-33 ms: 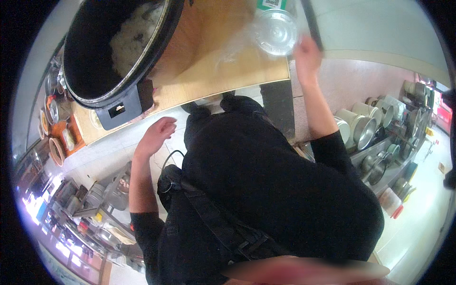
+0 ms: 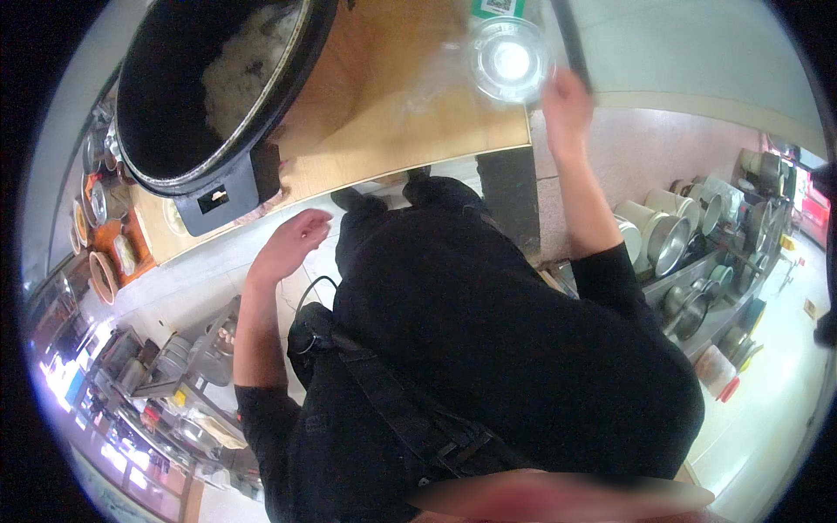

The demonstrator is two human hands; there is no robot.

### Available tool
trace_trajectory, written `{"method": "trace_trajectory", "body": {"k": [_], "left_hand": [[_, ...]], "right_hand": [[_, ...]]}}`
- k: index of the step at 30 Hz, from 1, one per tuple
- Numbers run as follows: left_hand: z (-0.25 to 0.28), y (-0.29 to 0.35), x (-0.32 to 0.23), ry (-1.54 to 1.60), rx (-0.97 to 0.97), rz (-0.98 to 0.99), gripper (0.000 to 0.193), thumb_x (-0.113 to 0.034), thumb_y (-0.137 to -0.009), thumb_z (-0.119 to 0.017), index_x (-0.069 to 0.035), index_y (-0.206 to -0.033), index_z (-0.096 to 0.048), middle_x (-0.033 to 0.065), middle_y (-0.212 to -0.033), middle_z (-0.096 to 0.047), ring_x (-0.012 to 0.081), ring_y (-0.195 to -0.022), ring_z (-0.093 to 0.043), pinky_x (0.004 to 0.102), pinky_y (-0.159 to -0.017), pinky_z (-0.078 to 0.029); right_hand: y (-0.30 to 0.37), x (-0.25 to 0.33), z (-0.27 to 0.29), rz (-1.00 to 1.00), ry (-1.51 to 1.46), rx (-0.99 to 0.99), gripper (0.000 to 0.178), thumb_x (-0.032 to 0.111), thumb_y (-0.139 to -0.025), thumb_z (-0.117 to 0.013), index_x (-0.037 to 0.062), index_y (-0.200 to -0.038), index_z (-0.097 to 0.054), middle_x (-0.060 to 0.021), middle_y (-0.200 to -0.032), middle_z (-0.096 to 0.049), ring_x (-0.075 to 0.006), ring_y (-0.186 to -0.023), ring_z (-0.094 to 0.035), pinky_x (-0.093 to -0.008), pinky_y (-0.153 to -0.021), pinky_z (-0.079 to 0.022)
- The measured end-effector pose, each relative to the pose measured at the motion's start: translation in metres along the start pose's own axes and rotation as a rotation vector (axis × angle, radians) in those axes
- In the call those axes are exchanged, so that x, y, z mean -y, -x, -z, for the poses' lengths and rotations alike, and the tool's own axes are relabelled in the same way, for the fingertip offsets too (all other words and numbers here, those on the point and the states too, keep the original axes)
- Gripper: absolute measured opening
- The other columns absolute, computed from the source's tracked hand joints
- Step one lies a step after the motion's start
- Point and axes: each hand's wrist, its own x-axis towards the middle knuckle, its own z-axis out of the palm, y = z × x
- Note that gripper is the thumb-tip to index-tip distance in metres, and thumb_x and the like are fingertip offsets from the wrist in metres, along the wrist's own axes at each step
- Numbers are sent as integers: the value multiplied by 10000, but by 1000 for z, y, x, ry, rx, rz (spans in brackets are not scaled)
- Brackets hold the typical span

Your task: The person stir-fries rice in a wok using a spatula and ladle, then transfers the cooked rice into a container. The person then scoops rice from a rice cooker into a plastic container and seals it.

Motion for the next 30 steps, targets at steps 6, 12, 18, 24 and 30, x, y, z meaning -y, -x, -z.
{"method": "trace_trajectory", "body": {"k": [6,12,18,24,30], "left_hand": [[-28,-29,-107,-185,59,-272,374,-300,-981,-561,-7,-1208,-606,120,-1077,-676,221,-993,-642,333,-914,-497],[-48,-13,-142,938,29,-262,286,-282,-1019,-510,-23,-1091,-608,78,-868,-642,185,-771,-642,324,-633,-541],[-33,72,-49,968,-112,-382,194,-210,-1008,-527,-43,-930,-587,59,-736,-590,164,-541,-556,299,-497,-464],[-36,152,44,757,-452,-424,199,-189,-1004,-537,-32,-897,-594,39,-710,-568,139,-546,-544,273,-501,-454],[-42,230,116,1094,-540,-419,215,-220,-973,-581,-16,-922,-623,59,-769,-614,150,-636,-599,288,-596,-522]], "right_hand": [[18,10,18,90,58,-170,232,114,-868,-667,-7,-1064,-644,-98,-959,-668,-194,-862,-633,-326,-792,-512],[124,46,2,739,120,119,281,-37,-707,-734,93,-941,-646,-94,-935,-650,-234,-827,-645,-333,-630,-539],[229,98,-38,913,360,519,370,73,-723,-767,77,-1074,-651,-140,-1127,-617,-339,-1033,-606,-397,-849,-520],[340,166,-100,908,195,844,726,306,-880,-704,95,-1498,-386,-225,-1475,-412,-392,-1303,-459,-470,-1084,-398],[425,188,-179,694,-50,1251,585,308,-987,-540,-17,-1452,-399,-265,-1281,-570,-397,-1184,-563,-431,-996,-457]]}}
